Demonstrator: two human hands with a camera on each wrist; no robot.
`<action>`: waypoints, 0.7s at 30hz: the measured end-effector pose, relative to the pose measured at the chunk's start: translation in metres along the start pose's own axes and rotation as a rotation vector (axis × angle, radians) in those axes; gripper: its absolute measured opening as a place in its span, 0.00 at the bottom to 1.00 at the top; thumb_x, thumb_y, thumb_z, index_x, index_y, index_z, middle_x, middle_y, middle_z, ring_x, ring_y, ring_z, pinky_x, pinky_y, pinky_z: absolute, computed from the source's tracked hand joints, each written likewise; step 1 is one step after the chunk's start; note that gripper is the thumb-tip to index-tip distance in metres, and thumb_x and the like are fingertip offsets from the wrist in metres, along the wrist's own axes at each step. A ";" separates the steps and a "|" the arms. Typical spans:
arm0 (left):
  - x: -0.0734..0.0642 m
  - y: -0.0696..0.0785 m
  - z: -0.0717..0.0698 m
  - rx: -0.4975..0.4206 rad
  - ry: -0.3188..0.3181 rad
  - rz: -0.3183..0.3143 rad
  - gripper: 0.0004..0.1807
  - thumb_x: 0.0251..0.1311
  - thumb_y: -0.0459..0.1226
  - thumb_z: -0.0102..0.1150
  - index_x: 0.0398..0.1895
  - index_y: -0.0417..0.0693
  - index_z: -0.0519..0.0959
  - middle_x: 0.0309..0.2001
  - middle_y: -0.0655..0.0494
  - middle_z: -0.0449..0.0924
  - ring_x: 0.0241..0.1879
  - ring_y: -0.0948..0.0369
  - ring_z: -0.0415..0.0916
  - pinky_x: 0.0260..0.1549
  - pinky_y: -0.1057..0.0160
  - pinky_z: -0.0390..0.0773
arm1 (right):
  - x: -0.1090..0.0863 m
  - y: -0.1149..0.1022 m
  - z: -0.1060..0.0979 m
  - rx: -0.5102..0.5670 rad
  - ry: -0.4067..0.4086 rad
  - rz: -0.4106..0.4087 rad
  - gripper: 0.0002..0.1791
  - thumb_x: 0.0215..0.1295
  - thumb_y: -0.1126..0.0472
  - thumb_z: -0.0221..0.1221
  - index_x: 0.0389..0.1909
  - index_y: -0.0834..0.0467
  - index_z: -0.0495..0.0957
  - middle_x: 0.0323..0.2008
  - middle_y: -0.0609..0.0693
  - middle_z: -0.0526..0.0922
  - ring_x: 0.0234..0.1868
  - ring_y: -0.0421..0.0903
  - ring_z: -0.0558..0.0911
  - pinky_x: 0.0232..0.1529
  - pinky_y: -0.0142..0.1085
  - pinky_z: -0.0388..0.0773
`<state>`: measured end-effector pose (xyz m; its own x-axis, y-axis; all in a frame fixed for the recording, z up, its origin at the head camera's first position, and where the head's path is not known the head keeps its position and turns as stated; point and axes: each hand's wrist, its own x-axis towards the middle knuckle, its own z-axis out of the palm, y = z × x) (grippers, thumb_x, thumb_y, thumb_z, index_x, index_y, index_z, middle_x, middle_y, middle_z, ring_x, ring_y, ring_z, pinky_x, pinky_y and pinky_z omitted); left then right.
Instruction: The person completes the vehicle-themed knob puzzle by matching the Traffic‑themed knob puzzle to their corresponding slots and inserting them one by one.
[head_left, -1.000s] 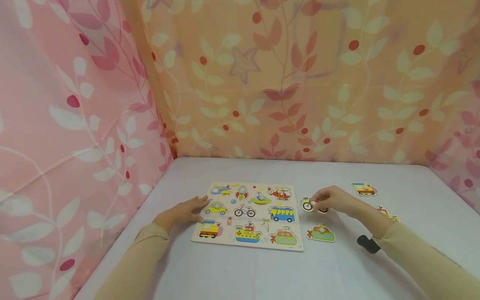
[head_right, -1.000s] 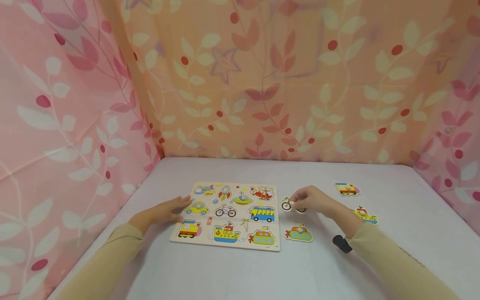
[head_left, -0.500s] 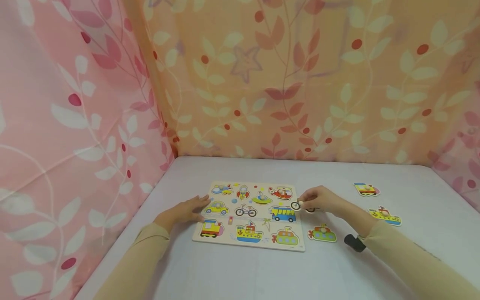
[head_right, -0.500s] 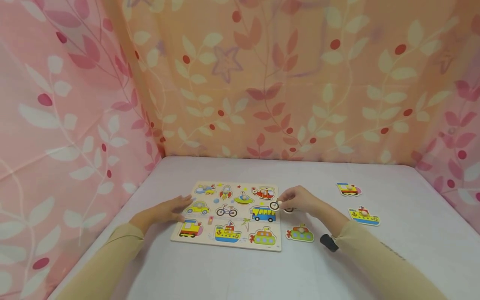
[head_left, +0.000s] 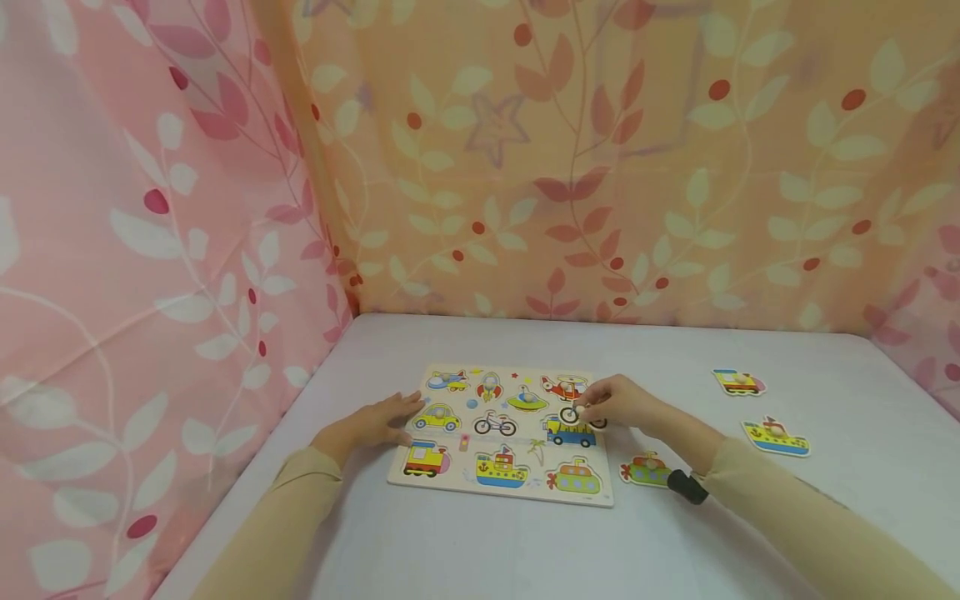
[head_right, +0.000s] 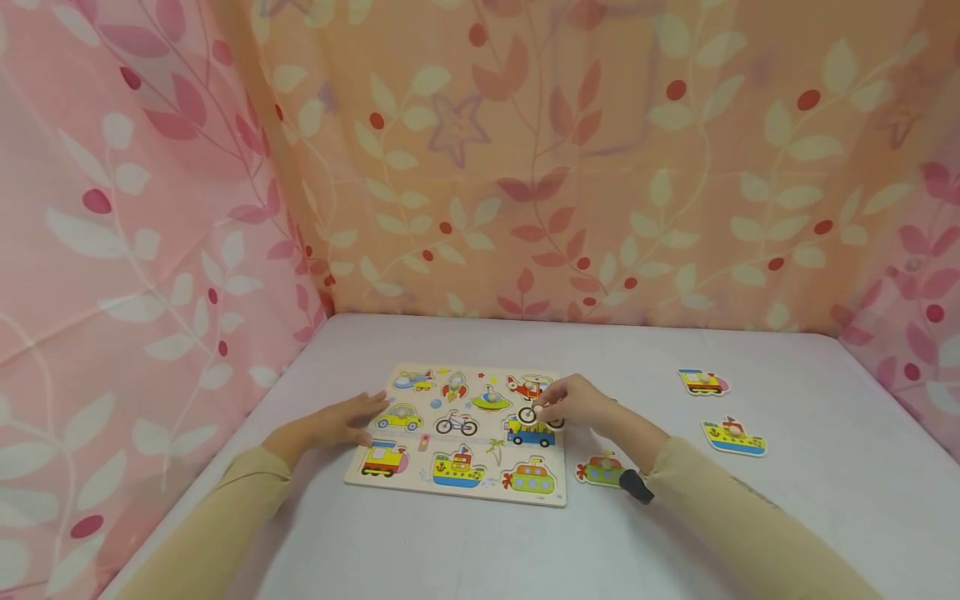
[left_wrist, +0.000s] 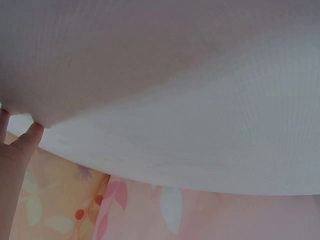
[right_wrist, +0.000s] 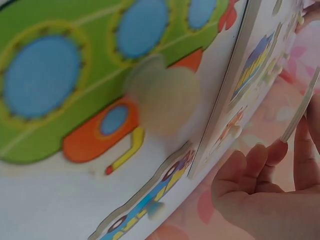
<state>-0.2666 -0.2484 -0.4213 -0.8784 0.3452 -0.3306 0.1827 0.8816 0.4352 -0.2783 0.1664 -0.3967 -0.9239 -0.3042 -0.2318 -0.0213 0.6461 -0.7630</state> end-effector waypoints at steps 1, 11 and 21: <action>0.000 0.000 0.000 -0.002 0.000 0.003 0.40 0.58 0.46 0.65 0.74 0.54 0.61 0.76 0.54 0.51 0.75 0.46 0.38 0.68 0.37 0.43 | 0.001 -0.002 0.002 -0.003 0.005 0.001 0.11 0.58 0.61 0.68 0.40 0.61 0.84 0.36 0.50 0.81 0.37 0.46 0.74 0.35 0.34 0.73; 0.002 -0.001 0.001 0.003 0.002 -0.001 0.41 0.58 0.46 0.65 0.74 0.55 0.61 0.76 0.55 0.51 0.75 0.48 0.38 0.68 0.37 0.44 | 0.010 -0.016 0.020 0.034 0.010 -0.001 0.08 0.56 0.63 0.70 0.37 0.60 0.85 0.38 0.52 0.78 0.39 0.48 0.73 0.38 0.36 0.73; 0.002 -0.001 0.000 0.007 0.002 0.015 0.40 0.58 0.45 0.65 0.74 0.52 0.61 0.76 0.54 0.51 0.75 0.47 0.38 0.68 0.37 0.44 | 0.018 -0.027 0.035 0.087 0.027 -0.007 0.08 0.55 0.64 0.70 0.36 0.61 0.86 0.38 0.51 0.75 0.41 0.48 0.71 0.37 0.36 0.70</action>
<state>-0.2685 -0.2488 -0.4230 -0.8764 0.3579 -0.3223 0.1990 0.8784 0.4344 -0.2803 0.1186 -0.4014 -0.9339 -0.2887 -0.2109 0.0044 0.5804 -0.8143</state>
